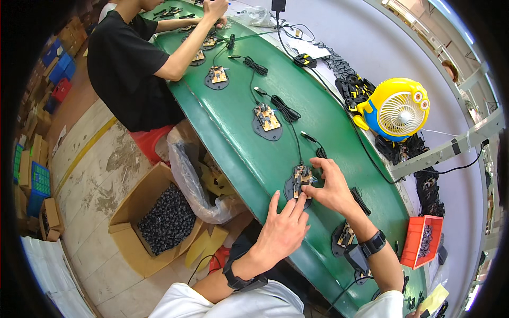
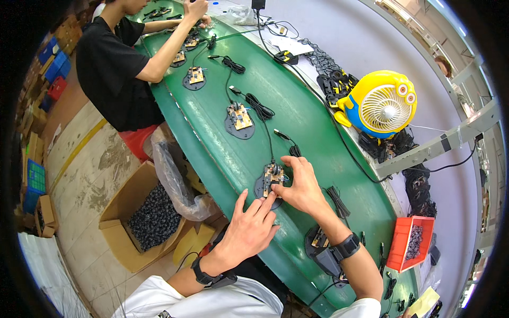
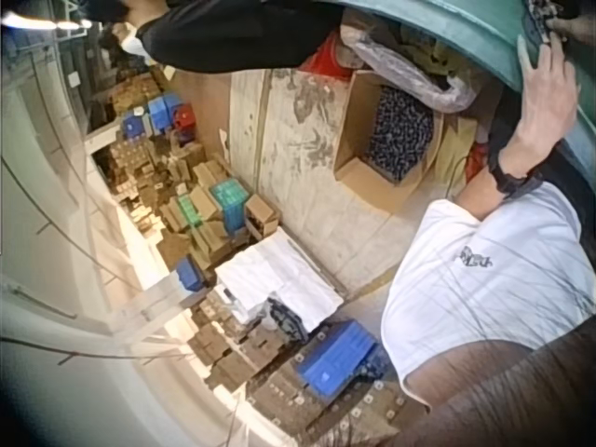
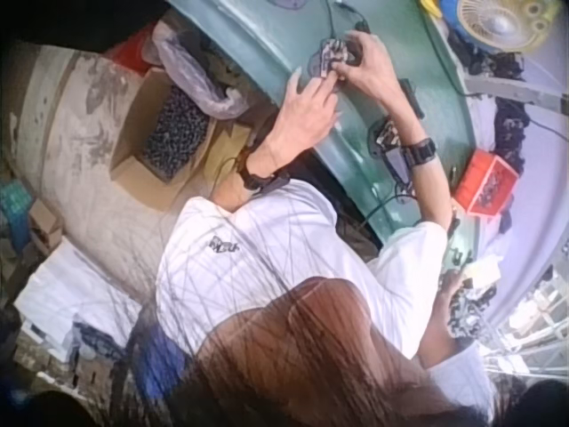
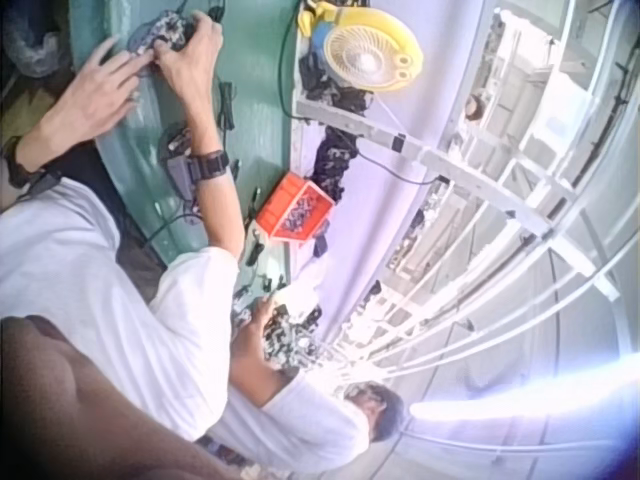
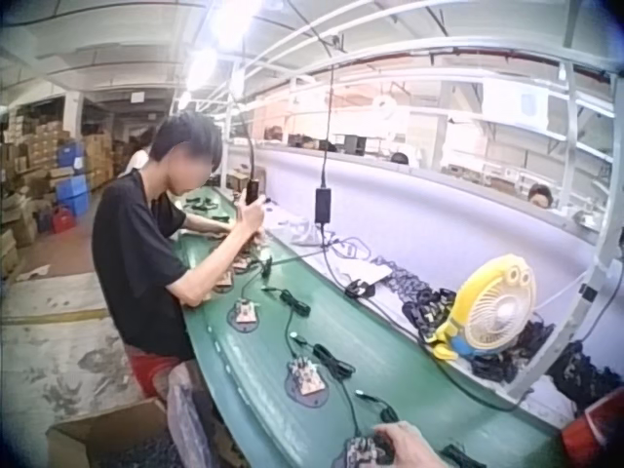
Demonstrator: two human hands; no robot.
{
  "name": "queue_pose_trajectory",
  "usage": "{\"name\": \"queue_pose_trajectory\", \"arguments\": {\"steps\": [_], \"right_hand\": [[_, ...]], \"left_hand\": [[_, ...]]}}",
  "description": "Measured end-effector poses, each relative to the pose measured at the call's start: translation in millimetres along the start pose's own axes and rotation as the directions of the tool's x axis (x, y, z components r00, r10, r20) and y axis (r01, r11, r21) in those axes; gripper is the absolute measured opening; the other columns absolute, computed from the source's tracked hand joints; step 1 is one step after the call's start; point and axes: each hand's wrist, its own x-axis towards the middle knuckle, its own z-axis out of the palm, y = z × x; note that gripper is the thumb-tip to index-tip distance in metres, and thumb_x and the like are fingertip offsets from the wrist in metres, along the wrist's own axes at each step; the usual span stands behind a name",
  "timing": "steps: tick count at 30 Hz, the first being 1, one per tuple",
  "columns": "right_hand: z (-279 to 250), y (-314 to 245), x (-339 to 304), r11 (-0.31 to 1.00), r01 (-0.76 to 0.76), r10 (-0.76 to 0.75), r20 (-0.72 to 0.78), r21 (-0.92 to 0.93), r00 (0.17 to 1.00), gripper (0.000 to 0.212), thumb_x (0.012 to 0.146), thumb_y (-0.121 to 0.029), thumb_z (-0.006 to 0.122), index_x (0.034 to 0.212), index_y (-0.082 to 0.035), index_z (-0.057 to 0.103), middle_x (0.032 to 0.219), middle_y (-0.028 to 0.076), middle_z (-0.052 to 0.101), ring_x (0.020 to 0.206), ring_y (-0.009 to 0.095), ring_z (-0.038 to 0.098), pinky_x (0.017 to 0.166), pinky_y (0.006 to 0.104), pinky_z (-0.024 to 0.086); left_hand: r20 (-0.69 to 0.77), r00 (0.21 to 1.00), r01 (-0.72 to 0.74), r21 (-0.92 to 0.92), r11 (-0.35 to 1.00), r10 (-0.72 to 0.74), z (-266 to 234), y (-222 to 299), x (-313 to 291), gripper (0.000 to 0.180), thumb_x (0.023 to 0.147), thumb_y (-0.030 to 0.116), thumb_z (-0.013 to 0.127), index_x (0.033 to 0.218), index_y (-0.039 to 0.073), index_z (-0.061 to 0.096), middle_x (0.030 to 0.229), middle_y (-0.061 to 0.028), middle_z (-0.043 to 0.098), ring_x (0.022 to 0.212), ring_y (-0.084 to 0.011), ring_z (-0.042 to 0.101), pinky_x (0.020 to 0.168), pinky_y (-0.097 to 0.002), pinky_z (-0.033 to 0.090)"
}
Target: Assembling computer mouse components by applying adhesive tape and mounting circuit boards to the base.
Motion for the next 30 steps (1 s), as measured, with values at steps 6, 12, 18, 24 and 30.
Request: {"name": "queue_pose_trajectory", "arguments": {"steps": [6, 12, 18, 24, 30], "right_hand": [[8, -1, 7, 0.992, -0.124, 0.122, -0.051, -0.038, 0.991, 0.071, 0.077, -0.021, 0.085, 0.139, -0.003, 0.056, 0.130, 0.018, 0.059, 0.128, 0.036, 0.054, 0.109, 0.0456, 0.045], [14, 19, 7, 0.995, -0.082, 0.086, -0.072, 0.053, 0.994, 0.073, 0.077, -0.023, 0.086, 0.141, -0.006, 0.054, 0.130, 0.016, 0.060, 0.125, 0.034, 0.055, 0.105, 0.0492, 0.045], [10, 17, -5, 0.997, -0.079, 0.077, -0.084, -0.018, 0.993, 0.078, 0.079, -0.021, 0.084, 0.147, -0.009, 0.047, 0.132, 0.016, 0.058, 0.129, 0.035, 0.052, 0.108, 0.0527, 0.040], [8, 7, -24, 0.988, -0.098, 0.092, -0.051, -0.121, 0.994, 0.081, 0.079, -0.017, 0.079, 0.151, -0.009, 0.042, 0.137, 0.017, 0.053, 0.133, 0.037, 0.047, 0.109, 0.0567, 0.037], [7, -2, -44, 0.973, -0.030, 0.031, 0.003, -0.230, 1.000, 0.089, 0.074, -0.017, 0.079, 0.153, -0.008, 0.039, 0.136, 0.018, 0.052, 0.131, 0.038, 0.047, 0.109, 0.0573, 0.038]], "left_hand": [[-0.021, 0.999, -0.042, -0.079, 0.996, 0.040, 5, -3, -2, 0.032, 0.087, 0.027, 0.078, 0.099, -0.001, 0.065, 0.141, -0.0261, 0.058, 0.116, -0.0322, 0.059, 0.117, -0.0635, 0.035], [-0.023, 1.000, -0.005, -0.023, 1.000, 0.004, 4, 4, 4, 0.031, 0.088, 0.025, 0.078, 0.099, -0.002, 0.067, 0.134, -0.0270, 0.060, 0.111, -0.0343, 0.058, 0.113, -0.0635, 0.038], [0.025, 0.999, 0.036, -0.041, 0.999, -0.035, 3, 5, 8, 0.028, 0.088, 0.025, 0.077, 0.097, 0.000, 0.069, 0.131, -0.0239, 0.062, 0.114, -0.0331, 0.058, 0.110, -0.0636, 0.038], [0.030, 0.999, 0.034, -0.006, 0.999, -0.034, 4, 8, 5, 0.030, 0.088, 0.025, 0.077, 0.100, -0.002, 0.071, 0.132, -0.0226, 0.063, 0.115, -0.0327, 0.058, 0.111, -0.0643, 0.036], [0.030, 0.999, 0.016, -0.018, 1.000, -0.016, 5, 5, 5, 0.030, 0.087, 0.026, 0.077, 0.101, 0.000, 0.072, 0.133, -0.0216, 0.063, 0.115, -0.0326, 0.058, 0.112, -0.0653, 0.036]]}}
